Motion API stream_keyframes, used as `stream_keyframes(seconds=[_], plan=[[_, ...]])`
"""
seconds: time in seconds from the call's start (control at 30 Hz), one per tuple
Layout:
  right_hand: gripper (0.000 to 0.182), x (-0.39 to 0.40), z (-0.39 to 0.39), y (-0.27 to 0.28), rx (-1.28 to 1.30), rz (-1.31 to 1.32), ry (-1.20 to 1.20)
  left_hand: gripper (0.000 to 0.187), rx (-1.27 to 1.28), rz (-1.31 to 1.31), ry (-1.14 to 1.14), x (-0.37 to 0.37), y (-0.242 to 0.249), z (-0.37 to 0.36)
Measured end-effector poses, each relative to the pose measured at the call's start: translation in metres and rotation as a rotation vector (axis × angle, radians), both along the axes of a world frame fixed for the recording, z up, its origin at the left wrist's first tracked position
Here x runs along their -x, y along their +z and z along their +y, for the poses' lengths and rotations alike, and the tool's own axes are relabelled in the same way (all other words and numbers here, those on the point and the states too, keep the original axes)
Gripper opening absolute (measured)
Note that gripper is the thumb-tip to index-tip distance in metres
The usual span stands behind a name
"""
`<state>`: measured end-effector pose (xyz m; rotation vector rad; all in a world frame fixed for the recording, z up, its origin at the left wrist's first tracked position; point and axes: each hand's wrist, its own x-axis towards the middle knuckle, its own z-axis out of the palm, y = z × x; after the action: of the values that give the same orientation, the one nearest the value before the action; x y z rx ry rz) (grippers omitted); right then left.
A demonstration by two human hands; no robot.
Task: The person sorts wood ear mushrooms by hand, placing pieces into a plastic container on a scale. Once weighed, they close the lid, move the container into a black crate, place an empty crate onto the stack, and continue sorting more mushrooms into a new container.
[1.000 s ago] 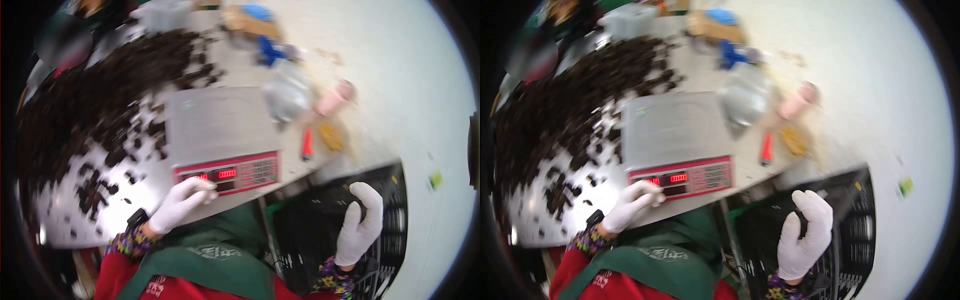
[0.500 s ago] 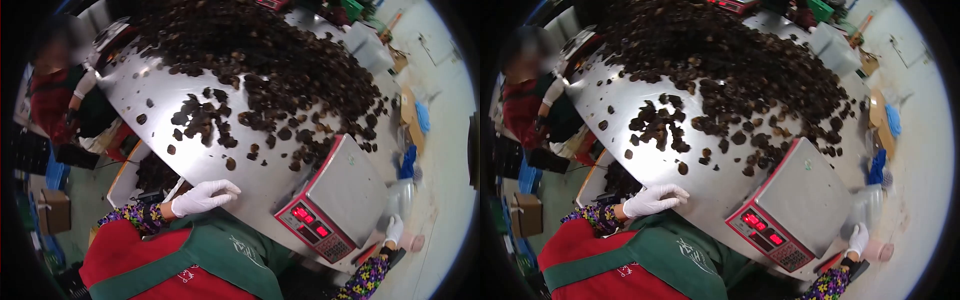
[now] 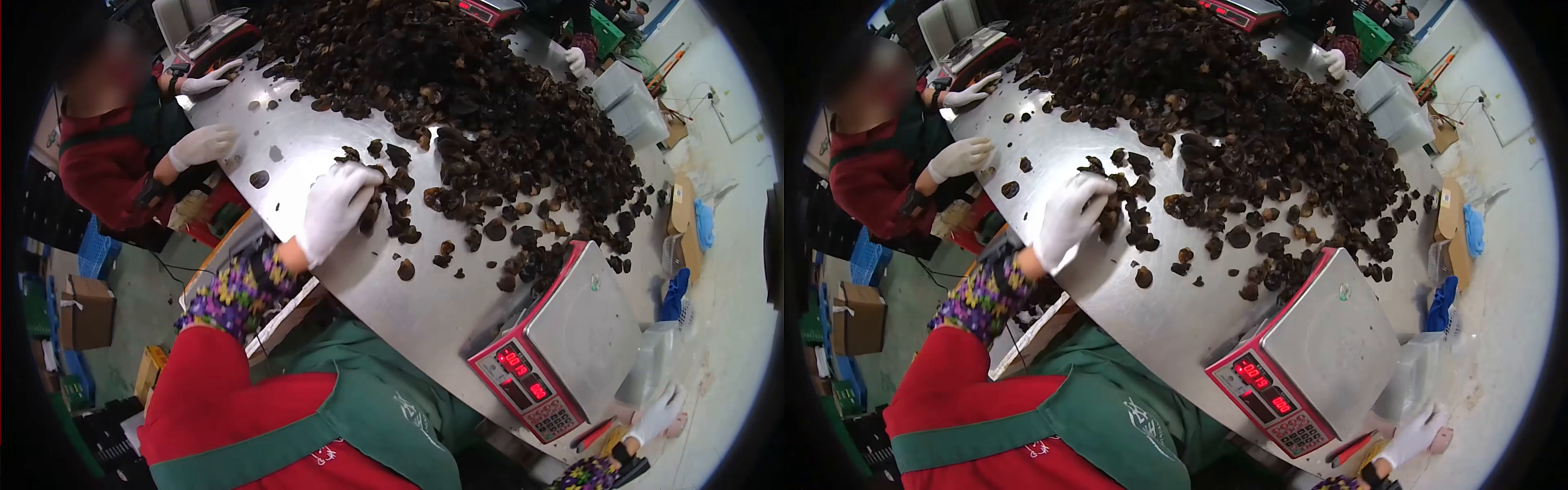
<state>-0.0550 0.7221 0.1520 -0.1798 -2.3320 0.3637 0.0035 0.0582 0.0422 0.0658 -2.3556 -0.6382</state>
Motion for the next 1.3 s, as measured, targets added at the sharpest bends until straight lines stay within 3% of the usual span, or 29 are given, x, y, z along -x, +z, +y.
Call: stream_keyframes(seconds=[0.03, 0.17, 0.23, 0.37, 0.43, 0.47, 0.57, 0.63, 0.7, 0.8, 0.93, 1.03, 1.07, 1.17, 1.3], plan=[[0.018, -0.014, -0.033, 0.001, -0.002, 0.0, -0.004, 0.017, 0.106, -0.067, 0.052, 0.012, 0.007, -0.007], [0.012, -0.07, -0.141, -0.014, -0.056, -0.144, 0.361, 0.014, 0.363, -0.214, -0.03, 0.05, -0.011, -0.032], [0.011, -0.087, -0.172, -0.039, -0.24, -0.15, 0.393, 0.012, 0.31, -0.252, -0.056, 0.054, -0.015, -0.033], [0.021, -0.113, -0.201, -0.057, -0.354, -0.253, 0.348, 0.011, 0.274, -0.057, 0.028, 0.011, 0.019, -0.017], [0.029, -0.123, -0.219, -0.043, -0.541, -0.101, 0.22, 0.016, 0.257, 0.04, 0.053, -0.018, 0.018, -0.026], [0.049, -0.132, -0.216, -0.04, -0.418, -0.154, 0.303, 0.017, 0.295, 0.076, 0.118, -0.036, 0.016, -0.033], [0.04, -0.146, -0.229, -0.045, -0.267, -0.051, 0.466, 0.019, 0.39, 0.033, 0.371, -0.103, -0.003, -0.064], [0.035, -0.144, -0.257, -0.049, -0.211, -0.036, 0.656, 0.026, 0.379, -0.2, 0.528, -0.147, -0.006, -0.074], [0.032, -0.138, -0.287, -0.057, -0.211, -0.066, 0.807, 0.034, 0.406, -0.232, 0.597, -0.164, -0.007, -0.073], [0.029, -0.126, -0.333, -0.079, -0.06, -0.144, 1.048, 0.044, 0.102, -0.163, 0.394, -0.157, -0.022, -0.065], [0.029, -0.12, -0.362, -0.116, -0.004, -0.213, 1.142, 0.053, -0.184, -0.222, 0.118, -0.085, -0.029, -0.052], [0.026, -0.125, -0.365, -0.125, 0.018, -0.251, 1.134, 0.037, 0.147, -0.205, -0.01, -0.033, -0.02, -0.066], [0.024, -0.127, -0.364, -0.126, 0.044, -0.268, 1.124, 0.024, 0.288, -0.231, 0.049, -0.025, -0.018, -0.066], [0.024, -0.128, -0.362, -0.127, 0.041, -0.288, 1.098, 0.024, 0.254, -0.332, 0.125, -0.024, -0.01, -0.054], [0.027, -0.12, -0.372, -0.122, 0.085, -0.319, 1.103, 0.028, 0.331, -0.31, 0.089, -0.038, -0.038, -0.049]])
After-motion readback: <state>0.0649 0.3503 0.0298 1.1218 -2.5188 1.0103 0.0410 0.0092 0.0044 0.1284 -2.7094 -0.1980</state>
